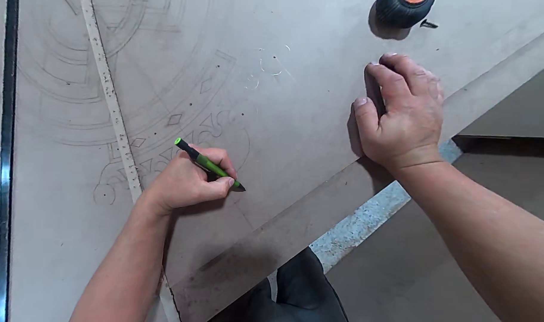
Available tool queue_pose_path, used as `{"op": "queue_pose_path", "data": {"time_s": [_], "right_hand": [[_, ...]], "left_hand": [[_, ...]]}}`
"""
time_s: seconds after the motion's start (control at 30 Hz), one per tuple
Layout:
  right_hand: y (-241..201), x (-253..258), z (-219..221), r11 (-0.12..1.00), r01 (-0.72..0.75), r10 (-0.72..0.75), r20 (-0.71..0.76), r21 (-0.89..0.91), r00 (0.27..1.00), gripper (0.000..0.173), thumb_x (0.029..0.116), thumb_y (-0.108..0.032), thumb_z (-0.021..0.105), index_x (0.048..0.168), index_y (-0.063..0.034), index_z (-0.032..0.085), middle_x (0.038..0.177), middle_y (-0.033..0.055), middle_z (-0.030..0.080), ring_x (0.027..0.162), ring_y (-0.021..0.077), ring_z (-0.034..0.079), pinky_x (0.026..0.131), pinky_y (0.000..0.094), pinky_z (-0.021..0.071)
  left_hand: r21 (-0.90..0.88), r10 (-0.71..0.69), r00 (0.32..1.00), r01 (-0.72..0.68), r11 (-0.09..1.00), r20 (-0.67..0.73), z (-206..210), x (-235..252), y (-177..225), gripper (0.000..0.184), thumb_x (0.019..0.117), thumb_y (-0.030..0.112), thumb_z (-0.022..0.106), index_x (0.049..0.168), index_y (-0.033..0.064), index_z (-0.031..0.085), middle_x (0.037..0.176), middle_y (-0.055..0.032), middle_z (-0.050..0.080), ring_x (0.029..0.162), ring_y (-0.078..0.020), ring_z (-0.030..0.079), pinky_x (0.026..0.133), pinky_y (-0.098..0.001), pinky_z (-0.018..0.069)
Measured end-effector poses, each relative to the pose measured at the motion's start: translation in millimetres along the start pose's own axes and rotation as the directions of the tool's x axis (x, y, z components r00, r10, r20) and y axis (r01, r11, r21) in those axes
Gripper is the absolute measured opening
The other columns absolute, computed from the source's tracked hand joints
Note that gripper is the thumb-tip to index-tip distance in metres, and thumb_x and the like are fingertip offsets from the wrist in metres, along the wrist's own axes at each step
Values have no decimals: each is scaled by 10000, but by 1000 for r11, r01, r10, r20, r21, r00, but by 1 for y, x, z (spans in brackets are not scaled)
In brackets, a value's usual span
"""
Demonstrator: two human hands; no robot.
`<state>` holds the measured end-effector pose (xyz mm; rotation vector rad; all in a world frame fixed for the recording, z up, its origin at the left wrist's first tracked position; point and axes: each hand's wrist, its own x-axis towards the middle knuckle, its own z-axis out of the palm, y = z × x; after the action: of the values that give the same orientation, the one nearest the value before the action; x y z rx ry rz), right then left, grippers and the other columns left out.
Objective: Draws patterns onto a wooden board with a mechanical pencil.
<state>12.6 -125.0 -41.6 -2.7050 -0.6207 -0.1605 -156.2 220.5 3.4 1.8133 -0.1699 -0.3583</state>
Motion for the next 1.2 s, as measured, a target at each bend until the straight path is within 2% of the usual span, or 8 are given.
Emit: {"op": "queue_pose_path", "data": {"time_s": [0.13, 0.3, 0.37, 0.43, 0.5, 0.63, 1.03, 1.2], "right_hand": [[0, 1, 0, 1000, -7, 7, 6, 1, 1000, 597, 1012, -488, 359, 1482, -172, 550, 1593, 116, 457, 1486, 324, 400, 1224, 542, 263], [-1, 1, 0, 1000, -4, 4, -3, 2, 1000, 594, 1013, -485, 360, 1486, -177, 548, 1593, 116, 457, 1484, 321, 402, 1223, 539, 267], [-2, 1, 0, 1000, -4, 4, -2, -2, 1000, 597, 1012, -483, 358, 1483, -170, 550, 1587, 120, 463, 1479, 324, 408, 1220, 540, 271], [-1, 2, 1, 1000, -4, 4, -4, -2, 1000, 598, 1011, -484, 358, 1484, -171, 549, 1590, 117, 460, 1480, 322, 408, 1221, 538, 269], [0, 1, 1, 1000, 0, 0, -8, 1, 1000, 592, 1014, -482, 358, 1483, -177, 551, 1591, 111, 461, 1483, 317, 406, 1221, 533, 272], [0, 1, 1, 1000, 1, -1, -14, -3, 1000, 589, 1014, -480, 360, 1484, -182, 552, 1590, 103, 464, 1477, 314, 413, 1217, 532, 280], [1, 1, 2, 1000, -3, 3, -28, -3, 1000, 589, 1003, -470, 371, 1479, -181, 561, 1582, 94, 479, 1479, 300, 419, 1230, 529, 270], [0, 1, 2, 1000, -12, 12, -15, -4, 1000, 590, 1004, -478, 366, 1484, -191, 557, 1584, 88, 477, 1487, 292, 410, 1237, 531, 258]], "left_hand": [[-33, -46, 994, 42, 999, -100, 3, -1, -1, 74, 886, 152, 728, 933, 103, 757, 813, -12, 724, 622, -106, 652, 513, -247, 549], [-24, -29, 998, 28, 999, -48, -1, 0, -1, 41, 860, 137, 716, 880, 112, 741, 797, -4, 721, 581, -86, 627, 467, -229, 516], [-61, -50, 992, 44, 997, -113, 2, 0, 0, 57, 871, 137, 719, 905, 100, 745, 797, -25, 721, 587, -106, 634, 478, -239, 524], [-93, -80, 952, 54, 994, -297, 13, 6, 1, 80, 900, 136, 725, 959, 86, 745, 815, -56, 739, 617, -143, 669, 522, -273, 565], [-120, -89, 868, 34, 992, -489, 26, 18, 4, 82, 930, 93, 710, 1000, 57, 733, 843, -81, 749, 672, -175, 707, 593, -307, 612], [-158, -100, 734, -11, 987, -672, 40, 33, 6, 91, 968, 65, 697, 1051, 28, 701, 904, -112, 763, 752, -225, 756, 692, -370, 665], [-199, -118, 760, -15, 980, -640, 38, 45, 7, 134, 970, 48, 699, 1095, 0, 703, 941, -139, 769, 804, -247, 768, 752, -384, 671], [-178, -103, 731, -26, 984, -675, 42, 52, 6, 126, 975, 56, 694, 1091, 7, 702, 934, -137, 765, 798, -251, 764, 744, -393, 670]]}}
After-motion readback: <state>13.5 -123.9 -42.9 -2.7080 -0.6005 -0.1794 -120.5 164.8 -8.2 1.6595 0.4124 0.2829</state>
